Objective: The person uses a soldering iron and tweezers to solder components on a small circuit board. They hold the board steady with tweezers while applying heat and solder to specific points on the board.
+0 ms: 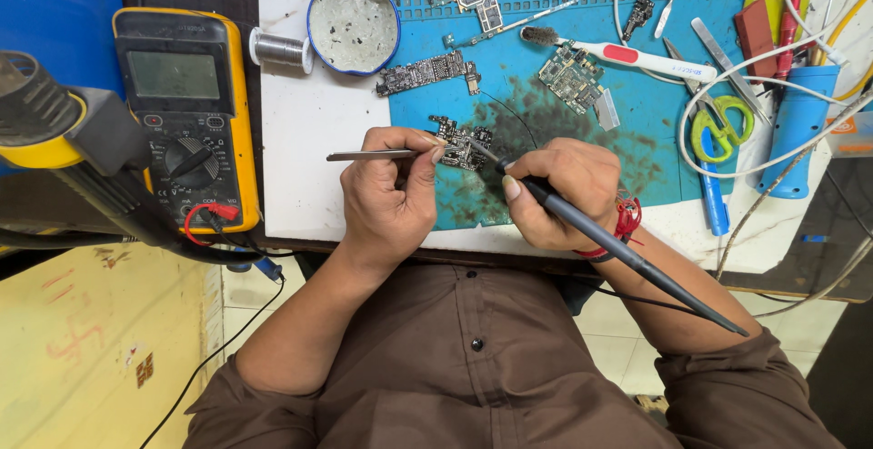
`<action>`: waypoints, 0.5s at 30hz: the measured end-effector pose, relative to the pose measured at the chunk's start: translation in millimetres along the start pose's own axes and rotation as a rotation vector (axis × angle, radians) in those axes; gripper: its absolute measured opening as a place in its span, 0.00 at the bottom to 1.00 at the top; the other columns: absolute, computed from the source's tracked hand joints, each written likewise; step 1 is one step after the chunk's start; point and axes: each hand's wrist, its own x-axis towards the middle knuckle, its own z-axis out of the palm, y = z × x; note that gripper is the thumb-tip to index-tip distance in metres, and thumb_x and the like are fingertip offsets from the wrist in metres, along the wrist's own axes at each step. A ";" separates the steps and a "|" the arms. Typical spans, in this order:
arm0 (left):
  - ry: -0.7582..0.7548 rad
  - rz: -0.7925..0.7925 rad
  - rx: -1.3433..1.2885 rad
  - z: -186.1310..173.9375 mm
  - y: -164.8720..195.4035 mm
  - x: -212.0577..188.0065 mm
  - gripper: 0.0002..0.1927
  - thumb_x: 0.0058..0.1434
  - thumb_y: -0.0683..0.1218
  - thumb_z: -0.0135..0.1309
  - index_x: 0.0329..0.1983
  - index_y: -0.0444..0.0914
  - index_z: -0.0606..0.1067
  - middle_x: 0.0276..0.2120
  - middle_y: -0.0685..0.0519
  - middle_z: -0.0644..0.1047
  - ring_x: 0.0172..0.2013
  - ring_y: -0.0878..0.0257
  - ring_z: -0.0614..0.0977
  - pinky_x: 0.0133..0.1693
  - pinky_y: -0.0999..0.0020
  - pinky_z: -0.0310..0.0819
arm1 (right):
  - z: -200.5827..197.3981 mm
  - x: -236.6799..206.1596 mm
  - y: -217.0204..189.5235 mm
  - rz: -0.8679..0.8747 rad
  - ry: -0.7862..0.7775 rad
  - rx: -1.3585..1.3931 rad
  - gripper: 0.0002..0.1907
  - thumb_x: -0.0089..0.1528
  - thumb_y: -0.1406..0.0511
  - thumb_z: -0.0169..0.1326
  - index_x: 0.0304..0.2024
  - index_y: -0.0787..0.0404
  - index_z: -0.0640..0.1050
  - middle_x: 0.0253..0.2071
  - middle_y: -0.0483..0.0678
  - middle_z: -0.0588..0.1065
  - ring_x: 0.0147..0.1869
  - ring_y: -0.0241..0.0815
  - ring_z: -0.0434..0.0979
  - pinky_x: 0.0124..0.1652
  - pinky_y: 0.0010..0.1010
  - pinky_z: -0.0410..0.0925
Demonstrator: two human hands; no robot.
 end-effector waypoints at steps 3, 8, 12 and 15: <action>0.001 0.004 0.003 0.6 0.0 0.0 0.07 0.73 0.37 0.54 0.47 0.33 0.68 0.40 0.49 0.82 0.35 0.71 0.82 0.36 0.77 0.78 | -0.4 0.1 0.1 -0.002 -0.004 -0.001 0.07 0.56 0.74 0.59 0.35 0.65 0.75 0.26 0.49 0.75 0.25 0.44 0.73 0.28 0.33 0.65; 0.001 0.000 -0.002 0.2 -0.2 0.3 0.07 0.73 0.37 0.54 0.47 0.34 0.68 0.40 0.49 0.82 0.35 0.71 0.82 0.36 0.77 0.79 | 0.0 1.3 0.1 -0.010 -0.001 -0.002 0.07 0.56 0.74 0.59 0.36 0.65 0.75 0.27 0.49 0.75 0.25 0.44 0.74 0.29 0.33 0.66; 0.003 0.013 0.005 -0.1 -0.2 -0.1 0.07 0.73 0.37 0.54 0.48 0.34 0.68 0.41 0.48 0.82 0.35 0.71 0.82 0.37 0.77 0.79 | 0.3 1.6 -0.3 -0.010 -0.005 0.005 0.08 0.56 0.74 0.60 0.36 0.65 0.75 0.27 0.49 0.75 0.25 0.44 0.74 0.29 0.33 0.66; -0.007 0.009 0.000 0.3 -0.5 0.1 0.07 0.73 0.37 0.54 0.47 0.34 0.68 0.40 0.49 0.82 0.35 0.71 0.82 0.36 0.78 0.78 | -0.2 1.0 -0.3 -0.007 -0.004 0.009 0.07 0.56 0.74 0.59 0.36 0.65 0.75 0.27 0.49 0.76 0.25 0.44 0.73 0.28 0.33 0.65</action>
